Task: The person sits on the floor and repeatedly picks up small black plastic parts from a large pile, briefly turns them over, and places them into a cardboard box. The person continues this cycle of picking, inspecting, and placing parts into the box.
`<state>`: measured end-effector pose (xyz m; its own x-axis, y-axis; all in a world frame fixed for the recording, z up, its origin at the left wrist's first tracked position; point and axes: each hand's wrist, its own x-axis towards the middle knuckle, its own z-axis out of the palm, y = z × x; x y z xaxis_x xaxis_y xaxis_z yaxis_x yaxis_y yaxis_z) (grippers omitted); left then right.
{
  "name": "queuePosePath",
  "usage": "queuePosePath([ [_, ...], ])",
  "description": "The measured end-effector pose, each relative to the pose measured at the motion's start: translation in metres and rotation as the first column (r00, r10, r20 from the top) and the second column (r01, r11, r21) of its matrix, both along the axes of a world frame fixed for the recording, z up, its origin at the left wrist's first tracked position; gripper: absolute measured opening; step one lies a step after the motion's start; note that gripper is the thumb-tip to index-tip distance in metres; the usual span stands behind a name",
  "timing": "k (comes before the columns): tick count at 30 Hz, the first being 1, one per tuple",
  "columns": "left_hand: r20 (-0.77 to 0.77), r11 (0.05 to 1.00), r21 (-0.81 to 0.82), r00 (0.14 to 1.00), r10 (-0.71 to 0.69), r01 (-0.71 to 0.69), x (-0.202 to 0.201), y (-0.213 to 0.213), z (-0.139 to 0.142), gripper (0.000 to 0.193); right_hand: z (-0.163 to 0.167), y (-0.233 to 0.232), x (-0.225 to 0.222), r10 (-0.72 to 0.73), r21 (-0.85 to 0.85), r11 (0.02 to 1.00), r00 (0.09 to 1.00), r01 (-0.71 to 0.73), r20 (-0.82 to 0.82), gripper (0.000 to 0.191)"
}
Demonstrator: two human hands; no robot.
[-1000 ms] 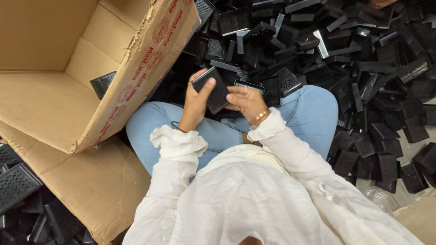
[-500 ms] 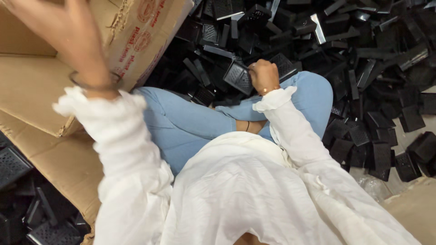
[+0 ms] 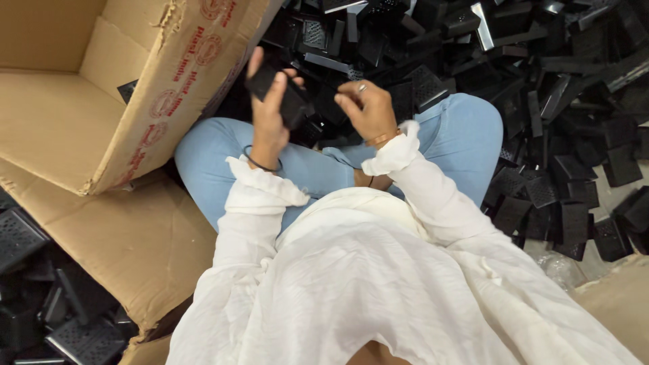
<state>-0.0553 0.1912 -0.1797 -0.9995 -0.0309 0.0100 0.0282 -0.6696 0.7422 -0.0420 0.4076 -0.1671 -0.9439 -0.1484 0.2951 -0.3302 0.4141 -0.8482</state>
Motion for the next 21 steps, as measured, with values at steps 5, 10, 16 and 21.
queuePosePath([
  [5, 0.289, 0.946, 0.287, 0.955, 0.066, -0.152, -0.025, -0.03, -0.038, 0.036, -0.052, -0.039, 0.009, 0.145, 0.542, 0.827, 0.988, -0.149, 0.05, 0.035],
  [10, 0.354, 0.917, 0.366, 0.935, 0.022, -0.16, -0.032, -0.039, -0.053, 0.025, -0.058, -0.054, -0.004, 0.068, 0.557, 0.816, 0.983, -0.154, 0.173, 0.022],
  [16, 0.241, 0.854, 0.378, 0.853, -0.463, 0.357, -0.014, -0.02, -0.046, 0.034, 0.009, 0.008, -0.005, -0.081, 0.203, 0.975, 0.996, 0.087, -0.04, 0.014],
  [21, 0.362, 0.794, 0.425, 0.722, -0.59, 0.435, -0.007, 0.027, -0.043, 0.048, 0.031, 0.005, 0.015, 0.179, 0.29, 0.95, 0.963, -0.117, -0.199, 0.022],
])
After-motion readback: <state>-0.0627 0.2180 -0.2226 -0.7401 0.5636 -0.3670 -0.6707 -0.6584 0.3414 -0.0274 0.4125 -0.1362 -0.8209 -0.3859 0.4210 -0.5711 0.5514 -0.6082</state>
